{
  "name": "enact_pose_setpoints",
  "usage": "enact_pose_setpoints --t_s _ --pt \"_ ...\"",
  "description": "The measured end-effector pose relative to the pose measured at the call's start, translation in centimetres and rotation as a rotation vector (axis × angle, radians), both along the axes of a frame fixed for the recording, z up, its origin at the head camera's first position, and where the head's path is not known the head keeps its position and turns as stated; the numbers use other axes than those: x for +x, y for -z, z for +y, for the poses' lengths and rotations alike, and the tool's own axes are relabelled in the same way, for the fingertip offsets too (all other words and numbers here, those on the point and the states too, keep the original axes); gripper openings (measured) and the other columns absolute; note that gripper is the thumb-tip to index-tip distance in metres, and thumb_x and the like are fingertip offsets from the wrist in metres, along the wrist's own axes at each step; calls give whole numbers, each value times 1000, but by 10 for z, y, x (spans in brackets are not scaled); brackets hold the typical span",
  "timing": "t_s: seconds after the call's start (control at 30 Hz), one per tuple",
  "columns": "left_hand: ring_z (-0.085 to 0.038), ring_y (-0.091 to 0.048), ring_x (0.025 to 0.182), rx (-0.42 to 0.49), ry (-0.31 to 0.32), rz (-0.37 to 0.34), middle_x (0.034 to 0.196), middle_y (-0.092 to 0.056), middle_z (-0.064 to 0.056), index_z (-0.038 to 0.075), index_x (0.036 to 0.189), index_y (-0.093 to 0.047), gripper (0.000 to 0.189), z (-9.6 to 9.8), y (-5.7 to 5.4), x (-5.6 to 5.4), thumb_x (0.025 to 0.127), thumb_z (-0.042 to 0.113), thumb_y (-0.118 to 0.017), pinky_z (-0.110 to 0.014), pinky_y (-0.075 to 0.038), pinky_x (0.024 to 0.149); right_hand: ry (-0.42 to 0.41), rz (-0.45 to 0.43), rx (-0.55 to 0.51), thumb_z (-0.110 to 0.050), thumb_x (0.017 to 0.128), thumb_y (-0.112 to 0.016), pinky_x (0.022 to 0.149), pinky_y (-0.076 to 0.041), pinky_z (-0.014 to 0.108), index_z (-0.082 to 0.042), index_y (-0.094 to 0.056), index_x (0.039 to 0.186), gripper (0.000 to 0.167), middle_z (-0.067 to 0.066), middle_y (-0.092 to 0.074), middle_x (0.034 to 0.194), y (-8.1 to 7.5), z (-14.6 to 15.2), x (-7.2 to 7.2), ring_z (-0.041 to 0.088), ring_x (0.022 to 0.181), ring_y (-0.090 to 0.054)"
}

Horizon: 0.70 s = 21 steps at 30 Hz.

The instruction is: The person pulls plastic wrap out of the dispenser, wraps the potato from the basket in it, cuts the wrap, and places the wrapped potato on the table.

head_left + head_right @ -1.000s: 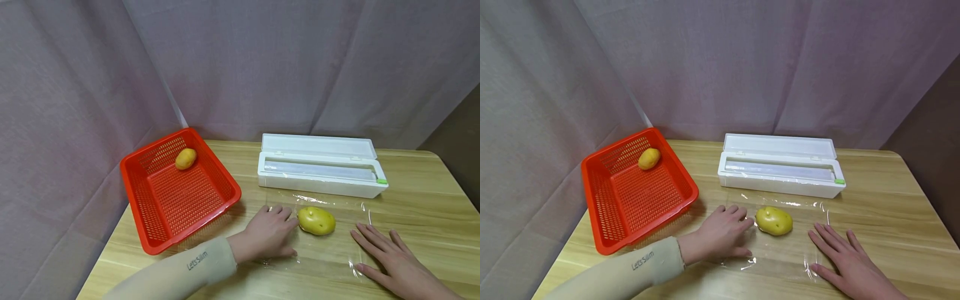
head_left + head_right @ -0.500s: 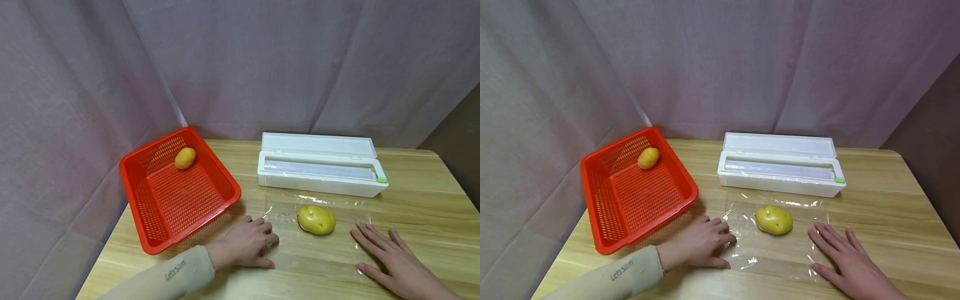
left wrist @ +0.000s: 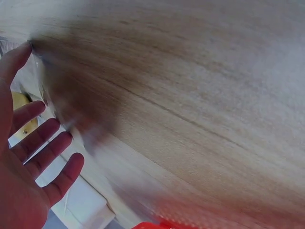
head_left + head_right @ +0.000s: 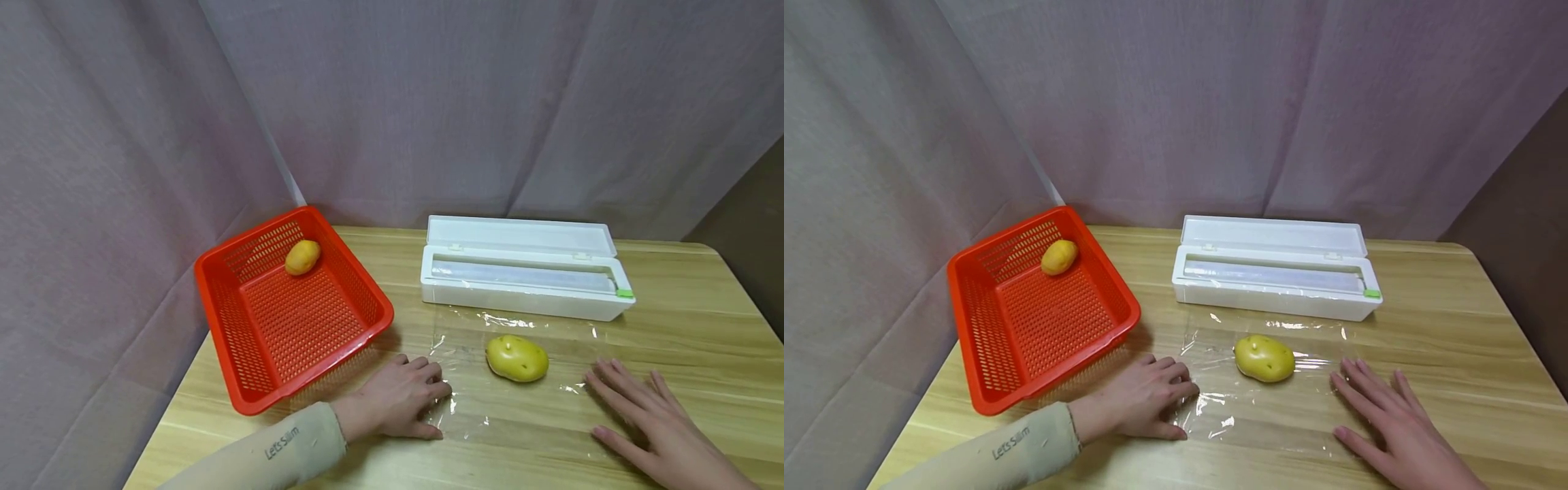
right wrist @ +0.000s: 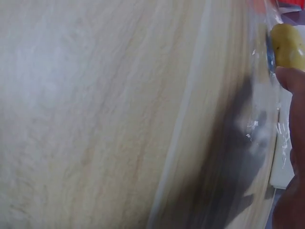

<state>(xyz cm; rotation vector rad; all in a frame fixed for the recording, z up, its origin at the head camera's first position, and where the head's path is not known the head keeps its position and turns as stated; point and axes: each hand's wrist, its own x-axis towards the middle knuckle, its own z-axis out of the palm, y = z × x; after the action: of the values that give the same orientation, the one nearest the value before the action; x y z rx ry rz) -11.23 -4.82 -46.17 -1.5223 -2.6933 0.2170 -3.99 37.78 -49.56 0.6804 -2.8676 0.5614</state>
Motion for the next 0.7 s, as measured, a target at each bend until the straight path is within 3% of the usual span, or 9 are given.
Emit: enact_pose_setpoints --t_s 0.13,0.3,0.43,0.57,0.7 --pt "-7 -58 104 1 3 -3 114 -61 13 35 128 -67 59 0 0 0 88 78 -68 -25 -44 79 -23 61 -35 -25 87 -89 130 11 44 -17 -51 160 83 3 -30 175 -8 -2 1 5 163 -5" --pt "-7 -58 105 6 6 -5 115 -61 13 34 129 -66 60 0 0 0 88 77 -68 -25 -44 81 -11 67 -43 -25 85 -90 130 12 49 -18 -53 159 82 -5 -26 176 -17 -4 1 7 164 -3" --pt "-8 -58 106 20 13 -4 117 -61 12 34 130 -65 60 -2 0 0 88 77 -69 -26 -45 83 -34 111 -27 -30 79 -95 131 7 40 -22 -64 148 76 -3 -49 163 -16 -5 3 0 161 -13" --pt "-9 -58 109 41 22 3 121 -61 11 34 130 -66 60 -3 -1 0 87 76 -70 -28 -46 86 -83 189 4 -38 67 -100 128 -2 25 -26 -75 124 63 -6 -65 126 -11 -9 5 1 135 -43" --pt "-13 -58 121 72 30 -13 130 -62 7 32 131 -66 60 -6 -4 0 87 73 -72 -32 -48 94 -85 223 50 -46 61 -101 117 -10 14 -36 -74 106 53 -19 -61 109 -5 -12 9 7 104 -52"
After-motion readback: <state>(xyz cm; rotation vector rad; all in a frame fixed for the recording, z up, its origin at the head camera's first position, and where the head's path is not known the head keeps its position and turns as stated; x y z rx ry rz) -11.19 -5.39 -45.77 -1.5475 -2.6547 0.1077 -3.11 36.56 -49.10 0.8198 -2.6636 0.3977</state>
